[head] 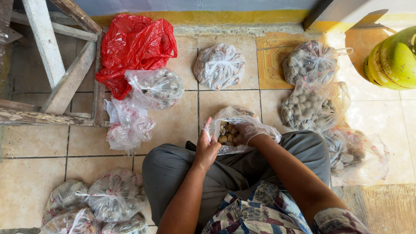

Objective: The person sits on the floor and repeatedly opens plastic bags containing small round food items, redistributes the contents between bags, and ties them closed. The person handles multiple bags one at a time, moving them around the workspace.

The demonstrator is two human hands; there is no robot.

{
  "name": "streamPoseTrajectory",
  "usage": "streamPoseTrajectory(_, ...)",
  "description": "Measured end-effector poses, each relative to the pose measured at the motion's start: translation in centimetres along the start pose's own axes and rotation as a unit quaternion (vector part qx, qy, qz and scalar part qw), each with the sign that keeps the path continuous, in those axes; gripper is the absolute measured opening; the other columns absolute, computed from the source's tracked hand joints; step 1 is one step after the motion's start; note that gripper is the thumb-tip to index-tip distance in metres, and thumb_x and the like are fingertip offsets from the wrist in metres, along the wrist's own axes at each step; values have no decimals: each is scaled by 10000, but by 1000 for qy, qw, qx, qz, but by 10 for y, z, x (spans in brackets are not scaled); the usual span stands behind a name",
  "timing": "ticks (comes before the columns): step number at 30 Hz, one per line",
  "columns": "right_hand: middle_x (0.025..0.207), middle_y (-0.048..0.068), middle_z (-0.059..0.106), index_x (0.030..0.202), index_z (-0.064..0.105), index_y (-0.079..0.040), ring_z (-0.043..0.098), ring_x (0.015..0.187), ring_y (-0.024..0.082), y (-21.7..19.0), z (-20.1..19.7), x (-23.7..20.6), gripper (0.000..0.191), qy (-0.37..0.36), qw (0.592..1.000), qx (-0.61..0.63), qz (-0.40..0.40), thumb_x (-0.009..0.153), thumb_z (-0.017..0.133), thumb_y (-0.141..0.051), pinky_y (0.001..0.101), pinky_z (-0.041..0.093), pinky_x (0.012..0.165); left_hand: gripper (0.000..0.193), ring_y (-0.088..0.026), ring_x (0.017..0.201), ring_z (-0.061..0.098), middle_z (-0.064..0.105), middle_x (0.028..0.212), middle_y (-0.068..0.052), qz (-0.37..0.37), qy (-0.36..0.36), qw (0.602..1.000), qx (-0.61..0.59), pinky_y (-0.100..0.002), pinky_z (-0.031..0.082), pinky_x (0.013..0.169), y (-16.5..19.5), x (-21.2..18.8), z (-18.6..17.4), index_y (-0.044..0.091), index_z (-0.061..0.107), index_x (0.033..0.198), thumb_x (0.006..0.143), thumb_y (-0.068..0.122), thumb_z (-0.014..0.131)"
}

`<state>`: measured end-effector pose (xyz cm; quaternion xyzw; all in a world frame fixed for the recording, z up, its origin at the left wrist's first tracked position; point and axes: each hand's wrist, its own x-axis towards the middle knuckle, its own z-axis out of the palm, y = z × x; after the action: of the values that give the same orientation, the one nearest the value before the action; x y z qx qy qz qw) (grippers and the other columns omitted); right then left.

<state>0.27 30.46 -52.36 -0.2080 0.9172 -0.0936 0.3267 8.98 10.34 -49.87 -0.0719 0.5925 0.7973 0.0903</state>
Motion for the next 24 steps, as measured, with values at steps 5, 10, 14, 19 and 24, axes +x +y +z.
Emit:
streamPoseTrajectory(5,1076,224,728,1065,756,-91,685,1058,393,-27,8,-4,331,-20,989,-127,-67,923,678,-379,495,541,929,969,-48,648,345,393,782,22,45,27,996,76,-196,345,570,-1,-1,4,98,276,1654,740,-130,504)
streamPoseTrajectory(10,1071,172,719,1096,739,-74,721,1036,320,0,12,-1,421,-134,986,-78,57,984,573,-444,477,576,909,943,-45,588,353,431,749,16,52,71,980,176,-199,366,524,14,-10,8,118,276,1637,759,-134,509)
streamPoseTrajectory(14,1145,200,700,1189,701,-66,647,1077,375,-8,2,17,660,78,990,-65,-97,585,863,-281,442,530,910,922,-39,572,320,502,828,59,26,66,990,124,-204,345,485,24,-12,15,116,260,1623,765,-153,462)
streamPoseTrajectory(19,1083,175,723,976,761,-52,628,1132,376,-57,4,37,260,34,970,-197,-139,852,716,-275,445,494,1016,932,-27,600,312,400,771,57,55,69,988,124,-185,332,512,27,-8,16,101,286,1635,763,-158,487)
streamPoseTrajectory(24,1091,215,717,1159,702,-47,698,1012,357,-33,23,32,297,10,994,-86,-68,885,655,-151,466,555,881,931,-30,610,315,373,764,68,46,79,990,106,-188,338,517,23,-6,9,100,271,1628,761,-152,497)
